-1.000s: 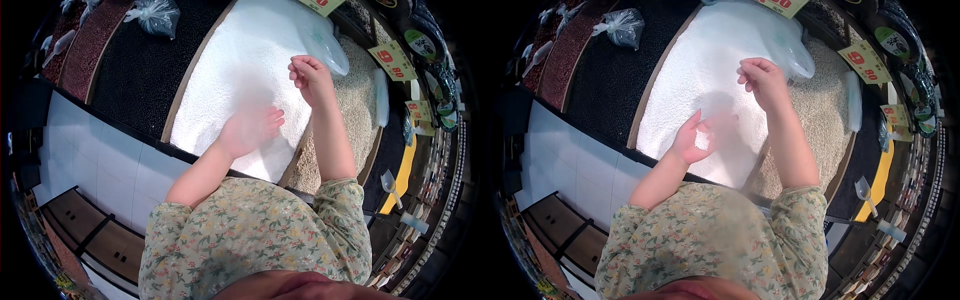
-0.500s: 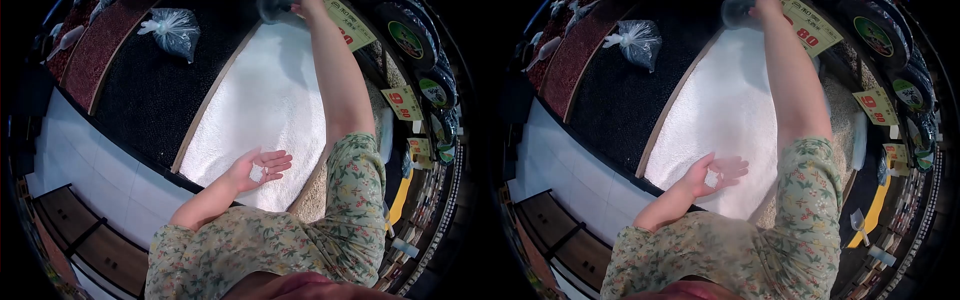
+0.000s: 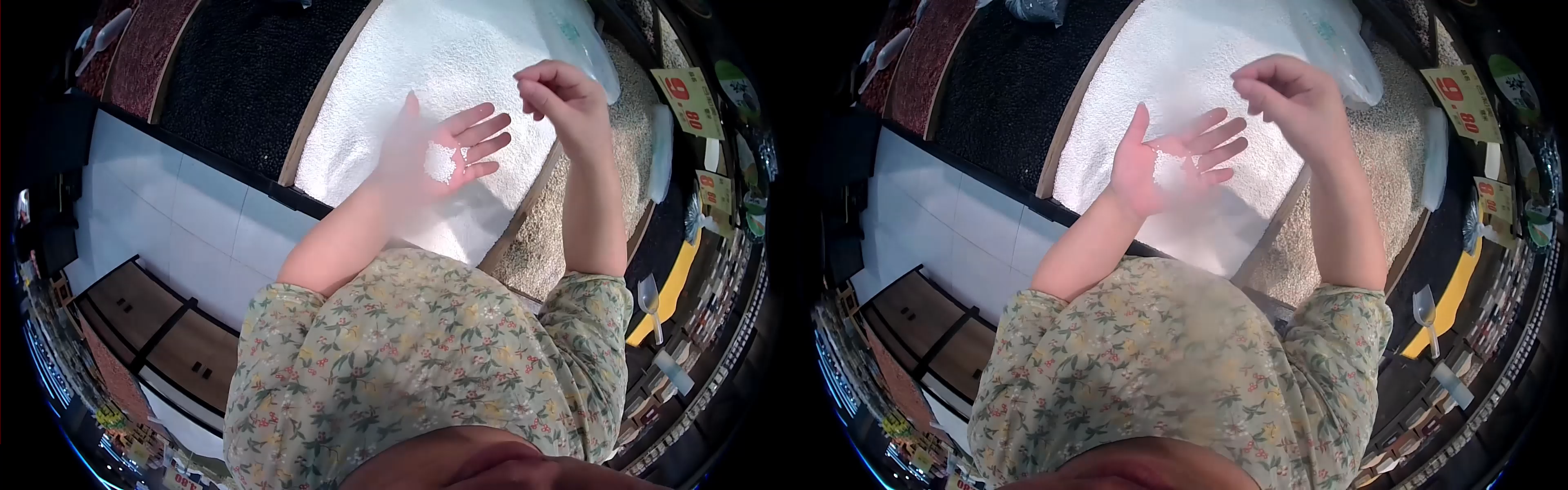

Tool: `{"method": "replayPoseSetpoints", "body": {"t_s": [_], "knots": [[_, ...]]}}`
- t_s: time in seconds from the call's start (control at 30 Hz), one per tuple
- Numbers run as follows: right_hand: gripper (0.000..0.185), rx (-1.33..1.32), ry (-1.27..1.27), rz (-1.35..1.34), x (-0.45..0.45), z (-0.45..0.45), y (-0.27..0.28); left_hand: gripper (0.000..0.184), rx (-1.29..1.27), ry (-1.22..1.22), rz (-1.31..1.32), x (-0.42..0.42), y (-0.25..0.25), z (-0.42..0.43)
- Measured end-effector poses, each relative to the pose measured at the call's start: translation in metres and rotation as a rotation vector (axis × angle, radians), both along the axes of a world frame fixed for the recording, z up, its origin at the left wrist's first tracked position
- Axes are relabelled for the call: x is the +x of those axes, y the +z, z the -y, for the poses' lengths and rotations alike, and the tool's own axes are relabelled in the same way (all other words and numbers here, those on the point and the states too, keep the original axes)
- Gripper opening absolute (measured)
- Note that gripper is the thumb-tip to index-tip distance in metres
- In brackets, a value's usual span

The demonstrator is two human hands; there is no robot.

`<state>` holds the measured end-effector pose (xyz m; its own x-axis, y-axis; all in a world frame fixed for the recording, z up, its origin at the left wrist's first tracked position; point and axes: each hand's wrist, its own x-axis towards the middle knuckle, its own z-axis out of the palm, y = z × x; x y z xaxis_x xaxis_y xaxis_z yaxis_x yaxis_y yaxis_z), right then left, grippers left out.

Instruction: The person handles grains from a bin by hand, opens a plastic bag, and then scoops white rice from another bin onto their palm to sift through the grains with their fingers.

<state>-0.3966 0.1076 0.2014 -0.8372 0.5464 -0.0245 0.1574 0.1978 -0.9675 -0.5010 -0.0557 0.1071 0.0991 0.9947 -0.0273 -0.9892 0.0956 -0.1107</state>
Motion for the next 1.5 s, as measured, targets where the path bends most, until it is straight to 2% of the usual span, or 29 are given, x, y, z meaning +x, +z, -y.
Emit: {"method": "replayPoseSetpoints", "body": {"t_s": [0.07,0.13,0.17,0.23,0.27,0.3,0.4,0.47,0.5,0.67,0.7,0.77,0.87,1.03,1.1,1.37,1.5], "knots": [[0.012,0.069,0.042,-0.033,0.022,0.03,-0.001,0.091,-0.025,0.019,-0.067,0.008,0.012,0.002],[0.011,0.303,0.088,-0.026,0.039,0.044,-0.001,0.091,-0.017,0.01,-0.067,0.014,0.019,0.004],[0.011,0.304,0.082,-0.032,0.045,0.048,0.001,0.09,-0.008,0.007,-0.063,0.017,0.021,0.004],[0.012,0.479,0.106,0.019,0.05,0.056,0.007,0.089,-0.013,-0.012,-0.074,0.024,0.024,0.006],[0.014,0.372,0.093,0.008,0.049,0.064,0.013,0.087,-0.023,-0.029,-0.075,0.027,0.025,0.008],[0.014,0.373,0.09,0.005,0.048,0.068,0.011,0.087,-0.023,-0.031,-0.079,0.03,0.021,0.009],[0.018,0.653,0.219,0.038,0.04,0.067,0.006,0.084,-0.123,-0.064,-0.075,0.035,0.013,0.013],[0.018,0.736,0.212,0.02,0.037,0.063,0.002,0.095,-0.255,-0.06,-0.249,0.039,0.023,0.016],[0.017,0.817,0.199,0.006,0.035,0.062,0.001,0.095,-0.258,-0.052,-0.247,0.039,0.027,0.018],[0.015,0.647,0.226,0.043,0.041,0.07,0.012,0.096,-0.048,0.021,-0.105,0.036,0.042,0.023],[0.014,0.608,0.222,0.032,0.043,0.072,0.013,0.096,-0.049,0.022,-0.103,0.036,0.038,0.023],[0.014,0.596,0.199,0.061,0.052,0.073,0.002,0.091,0.109,0.03,-0.029,0.037,0.025,0.023],[0.013,0.593,0.14,0.075,0.06,0.077,0.001,0.089,-0.039,0.054,-0.093,0.037,0.033,0.021],[0.013,0.607,0.031,-0.001,0.072,0.077,-0.007,0.089,0.035,0.092,-0.099,0.031,0.028,0.015],[0.013,0.536,-0.087,-0.003,0.077,0.079,-0.008,0.089,0.065,0.111,-0.078,0.028,0.022,0.011],[0.012,0.517,-0.131,-0.026,0.079,0.076,-0.015,0.086,0.022,0.212,-0.096,0.019,0.002,0.001],[0.012,0.541,-0.141,0.003,0.076,0.076,-0.017,0.085,0.024,0.157,-0.115,0.019,0.005,0.002]]}}
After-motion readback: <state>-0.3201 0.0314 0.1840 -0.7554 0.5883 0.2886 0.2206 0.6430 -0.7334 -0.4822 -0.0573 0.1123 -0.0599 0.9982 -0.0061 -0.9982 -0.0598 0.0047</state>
